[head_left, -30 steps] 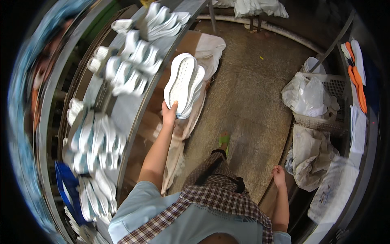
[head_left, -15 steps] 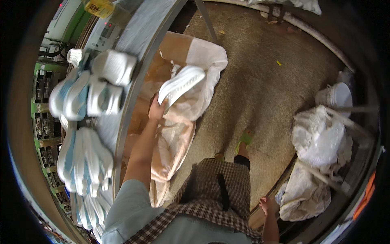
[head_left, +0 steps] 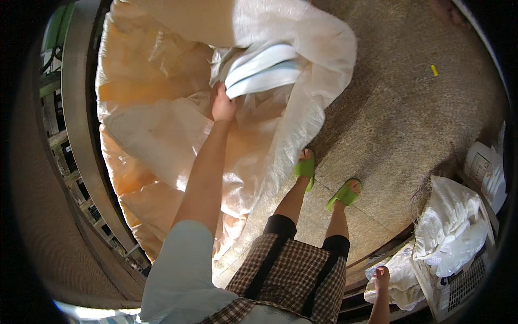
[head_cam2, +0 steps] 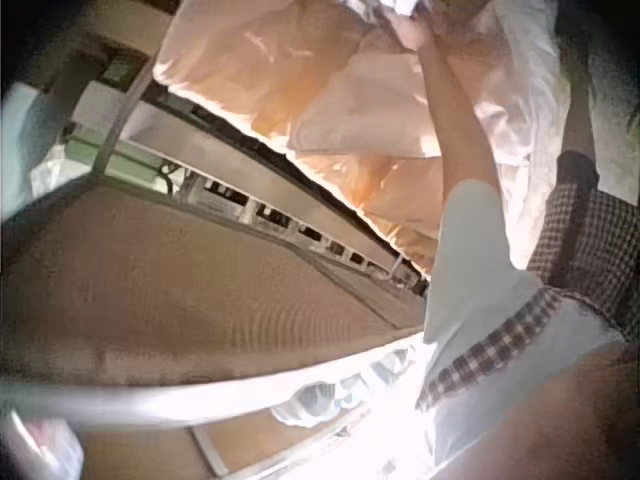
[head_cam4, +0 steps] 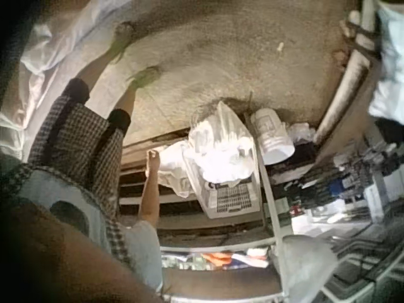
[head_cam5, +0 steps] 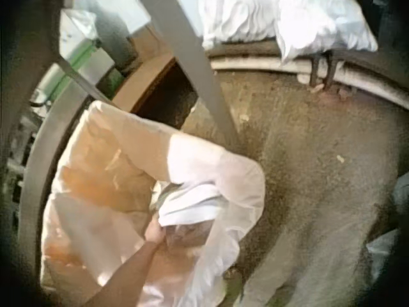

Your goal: The person picks up pairs of white and light-blue slippers from bins and shelves, turns them over to view the soles, and places them back. The person also briefly handles a document on a clipboard and uses a small tool to scrape a slipper sole.

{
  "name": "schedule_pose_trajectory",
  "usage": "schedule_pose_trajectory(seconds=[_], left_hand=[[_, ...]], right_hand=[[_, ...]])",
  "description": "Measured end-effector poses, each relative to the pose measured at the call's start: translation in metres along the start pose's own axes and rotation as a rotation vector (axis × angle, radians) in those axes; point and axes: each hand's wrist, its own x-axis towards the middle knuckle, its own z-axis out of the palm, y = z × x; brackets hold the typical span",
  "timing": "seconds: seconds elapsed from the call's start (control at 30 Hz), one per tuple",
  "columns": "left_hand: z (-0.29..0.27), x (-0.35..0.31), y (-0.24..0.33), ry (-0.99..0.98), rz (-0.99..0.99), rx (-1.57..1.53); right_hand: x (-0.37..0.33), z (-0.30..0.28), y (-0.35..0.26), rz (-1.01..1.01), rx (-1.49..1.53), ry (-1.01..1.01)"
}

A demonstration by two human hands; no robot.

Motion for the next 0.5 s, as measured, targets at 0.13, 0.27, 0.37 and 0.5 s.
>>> schedule_pose_trajectory(seconds=[0.13, 0.27, 0.37, 0.5], left_hand=[[0.044, -0.028, -0.005, 0.103, -0.079, 0.150], [0.078, -0.082, 0.033, -0.264, -0.031, 0.424], [0.085, -0.086, 0.033, -0.183, 0.152, 0.292], [0.081, -0.034, 0.008, 0.084, -0.052, -0.468]], right_hand=[[0.012, 0.042, -0.031, 0.256, 0.031, -0.110], [0.015, 0.090, -0.072, 0.192, 0.035, -0.186], [0.014, 0.106, -0.100, 0.197, 0.089, -0.192], [0.013, 0.109, -0.120, 0.282, 0.131, -0.218]])
